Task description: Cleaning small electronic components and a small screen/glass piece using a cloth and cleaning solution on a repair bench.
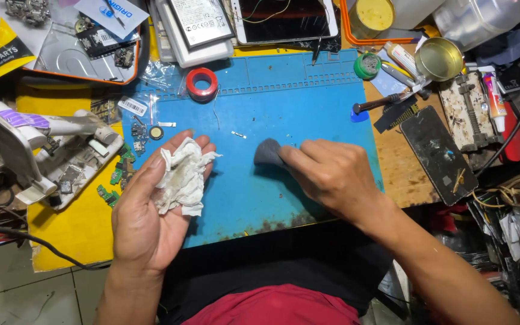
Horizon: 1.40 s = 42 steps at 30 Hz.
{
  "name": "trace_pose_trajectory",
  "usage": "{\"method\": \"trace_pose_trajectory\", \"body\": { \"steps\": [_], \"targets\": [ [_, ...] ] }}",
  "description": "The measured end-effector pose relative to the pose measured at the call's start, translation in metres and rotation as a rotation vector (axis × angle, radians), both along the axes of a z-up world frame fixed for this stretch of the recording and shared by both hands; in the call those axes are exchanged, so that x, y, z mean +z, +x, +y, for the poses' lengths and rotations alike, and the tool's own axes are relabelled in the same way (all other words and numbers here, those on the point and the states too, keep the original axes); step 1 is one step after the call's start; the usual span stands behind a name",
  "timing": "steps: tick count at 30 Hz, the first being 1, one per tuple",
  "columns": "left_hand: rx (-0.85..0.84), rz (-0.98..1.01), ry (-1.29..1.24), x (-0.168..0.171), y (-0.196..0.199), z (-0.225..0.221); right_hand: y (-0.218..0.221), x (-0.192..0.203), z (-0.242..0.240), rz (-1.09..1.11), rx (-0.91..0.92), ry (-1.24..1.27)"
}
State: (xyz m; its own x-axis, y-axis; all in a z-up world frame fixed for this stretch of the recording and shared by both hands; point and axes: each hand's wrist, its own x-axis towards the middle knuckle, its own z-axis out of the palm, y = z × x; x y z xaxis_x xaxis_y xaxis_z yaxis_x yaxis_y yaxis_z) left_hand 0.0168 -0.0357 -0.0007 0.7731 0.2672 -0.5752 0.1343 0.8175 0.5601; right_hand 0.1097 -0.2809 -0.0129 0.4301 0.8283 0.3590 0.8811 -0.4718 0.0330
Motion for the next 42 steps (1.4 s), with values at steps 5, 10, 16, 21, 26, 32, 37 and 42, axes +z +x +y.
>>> {"method": "trace_pose_trajectory", "body": {
  "steps": [5,10,16,21,26,32,37,42],
  "targets": [
    [-0.048,0.006,-0.006,-0.002,0.005,-0.001,-0.019,0.013,-0.026,0.074,0.222,0.003],
    [-0.045,0.032,-0.015,-0.004,0.008,-0.009,0.005,-0.012,-0.019,-0.023,0.245,-0.004],
    [-0.055,0.04,-0.01,-0.002,0.009,-0.014,0.034,-0.012,-0.004,0.036,0.134,0.015],
    [-0.078,0.022,-0.01,-0.004,0.007,-0.015,0.087,0.005,0.002,-0.046,0.002,0.063],
    [-0.091,0.005,-0.034,-0.003,0.009,-0.016,0.074,-0.011,0.012,0.148,0.047,0.006],
    [-0.114,-0.047,-0.122,-0.01,0.01,-0.019,0.045,0.016,-0.017,0.319,0.107,0.027],
    [-0.112,0.047,-0.18,-0.001,0.014,-0.029,0.054,0.034,-0.045,0.003,-0.253,0.135],
    [-0.139,0.031,-0.186,-0.004,0.013,-0.033,0.059,0.004,-0.048,-0.115,-0.423,-0.023]
  ]
}}
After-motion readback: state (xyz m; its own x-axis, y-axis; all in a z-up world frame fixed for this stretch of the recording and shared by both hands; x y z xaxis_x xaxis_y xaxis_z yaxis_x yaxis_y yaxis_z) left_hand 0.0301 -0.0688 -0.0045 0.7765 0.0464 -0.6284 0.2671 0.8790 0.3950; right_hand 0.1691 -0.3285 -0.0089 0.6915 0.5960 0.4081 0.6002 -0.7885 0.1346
